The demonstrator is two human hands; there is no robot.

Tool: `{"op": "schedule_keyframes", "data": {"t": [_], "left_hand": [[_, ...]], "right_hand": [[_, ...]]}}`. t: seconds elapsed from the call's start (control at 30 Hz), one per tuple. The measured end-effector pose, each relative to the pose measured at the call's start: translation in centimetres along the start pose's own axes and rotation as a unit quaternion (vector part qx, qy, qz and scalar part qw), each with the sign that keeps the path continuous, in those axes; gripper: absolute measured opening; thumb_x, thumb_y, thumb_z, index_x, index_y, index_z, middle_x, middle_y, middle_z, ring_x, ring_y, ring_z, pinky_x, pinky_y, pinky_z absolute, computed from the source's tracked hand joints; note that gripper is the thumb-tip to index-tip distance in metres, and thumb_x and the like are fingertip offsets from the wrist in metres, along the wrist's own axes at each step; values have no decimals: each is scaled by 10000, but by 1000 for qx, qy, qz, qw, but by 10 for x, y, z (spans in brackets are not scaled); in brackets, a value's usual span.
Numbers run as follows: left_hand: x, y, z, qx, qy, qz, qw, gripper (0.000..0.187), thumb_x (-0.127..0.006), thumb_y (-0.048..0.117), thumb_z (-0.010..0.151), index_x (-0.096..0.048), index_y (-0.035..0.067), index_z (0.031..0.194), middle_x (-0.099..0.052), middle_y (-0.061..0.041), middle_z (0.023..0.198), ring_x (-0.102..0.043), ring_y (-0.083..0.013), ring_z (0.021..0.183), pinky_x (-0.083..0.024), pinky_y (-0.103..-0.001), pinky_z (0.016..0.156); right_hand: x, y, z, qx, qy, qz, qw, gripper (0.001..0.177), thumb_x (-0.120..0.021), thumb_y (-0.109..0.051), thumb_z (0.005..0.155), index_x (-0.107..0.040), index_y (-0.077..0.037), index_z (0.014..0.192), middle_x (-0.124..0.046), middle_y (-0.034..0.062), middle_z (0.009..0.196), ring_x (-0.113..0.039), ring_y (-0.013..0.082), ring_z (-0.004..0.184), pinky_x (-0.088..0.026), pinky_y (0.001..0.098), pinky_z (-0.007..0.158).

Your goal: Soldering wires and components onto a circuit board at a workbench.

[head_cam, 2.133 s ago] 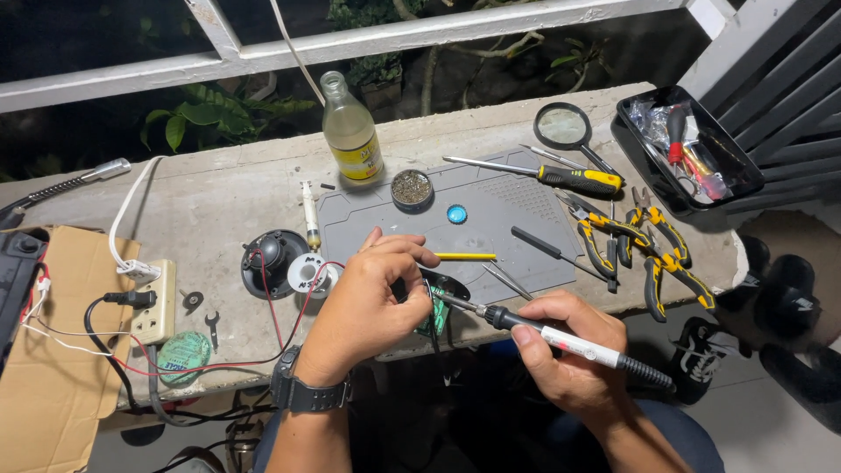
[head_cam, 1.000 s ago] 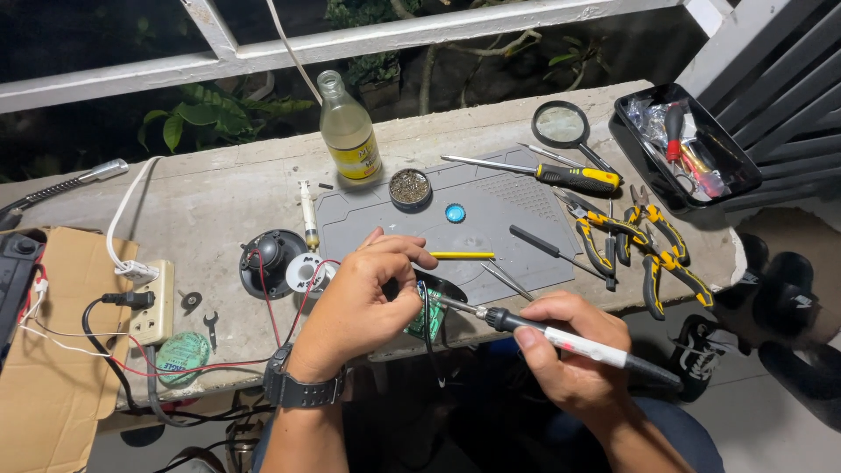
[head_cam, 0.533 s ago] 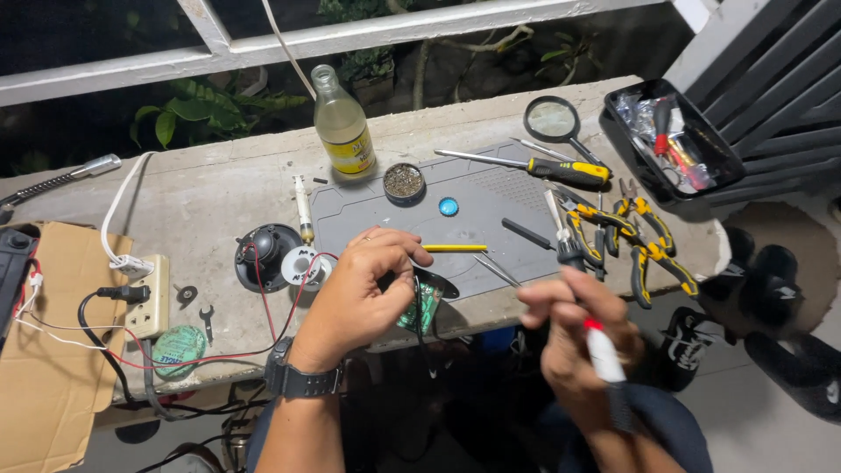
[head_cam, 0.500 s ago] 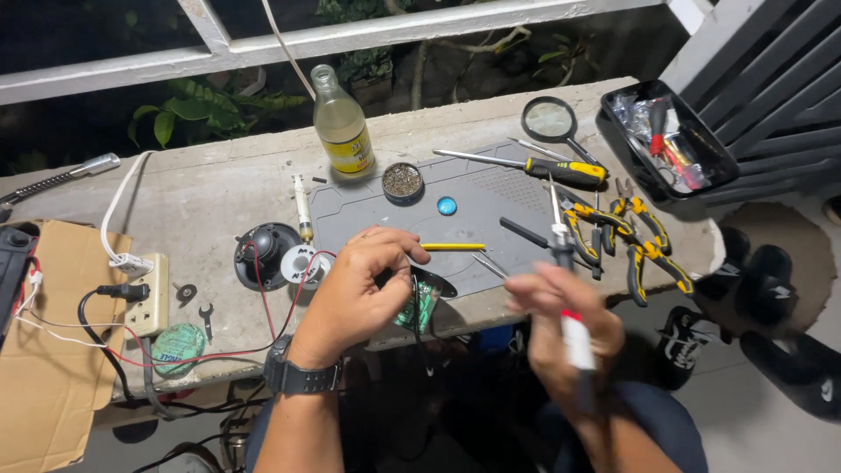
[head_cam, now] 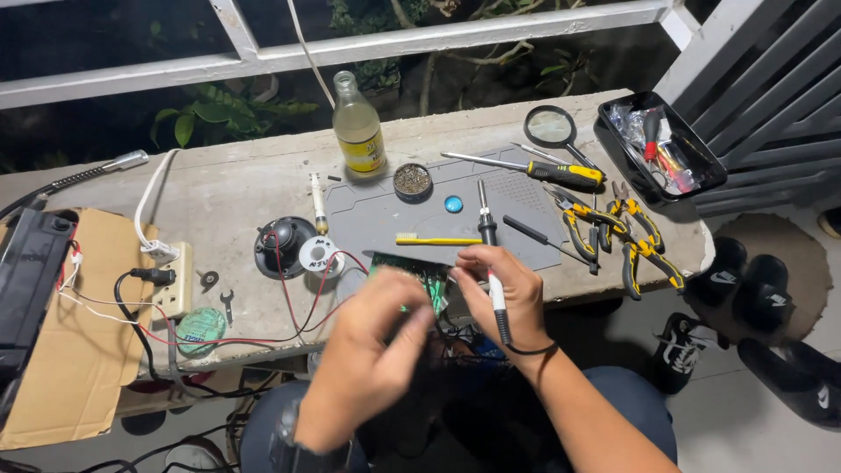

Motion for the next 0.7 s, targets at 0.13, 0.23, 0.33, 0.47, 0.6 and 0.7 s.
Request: {"op": "schedule_keyframes", "data": {"t": [0.13,0.23,0.33,0.47,0.6,0.7], "left_hand": [[-18,-14,-16,9,-145,37,989,42,-685,118,1075,-697,88,1102,-808,-86,1076,-746,-354,971,-553,-447,938],[-23,-19,-15,-16,-176,123,977,80,-697,106,1070,-696,155,1133,-807,30,1108,-764,-243,1286,-331,-577,1168],[-16,-16,-9,-88,-144,197,966,119,-601,44,1079,-611,158,1046,-701,42,957,-723,-216,1257,-355,-525,1135],[-2,-25,-4,-89,-141,185,968,28,-652,124,1128,-653,135,1103,-750,-20,1012,-721,-281,1100,-423,-466,995],[6,-52,-7,-70,-128,219,965,132,-680,97,1078,-707,145,1198,-852,-8,1108,-686,-362,1162,-466,-493,1005],[7,-53,4,-51,-116,207,970,82,-672,170,1131,-714,114,1175,-793,-50,945,-696,-317,1142,-460,-473,1044]], "right_hand": [[-5,15,1,-41,-3,7,999,307,-965,35,922,-812,-89,1158,-861,65,1038,-851,141,922,-701,258,896],[-5,22,4,-105,-2,15,994,287,-955,7,930,-809,-112,1146,-853,48,997,-838,118,898,-699,256,877],[-5,24,7,-138,-6,26,990,252,-938,-28,957,-823,-134,1155,-852,32,966,-823,100,897,-680,245,869],[-5,29,8,-107,-24,44,993,277,-918,29,971,-804,-137,1161,-817,10,944,-760,80,868,-647,236,835],[-3,31,12,-135,-36,48,989,286,-923,22,951,-811,-155,1146,-833,14,939,-791,95,873,-674,240,853],[-4,35,13,-153,-37,55,986,263,-922,-4,966,-819,-159,1150,-823,1,926,-765,86,861,-631,245,849]]}}
Point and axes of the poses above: each hand's wrist, its own z-axis towards the middle knuckle, its own x-axis out of the back of the hand, y = z × x, the point moved 1 cm from there along z, towards the middle knuckle
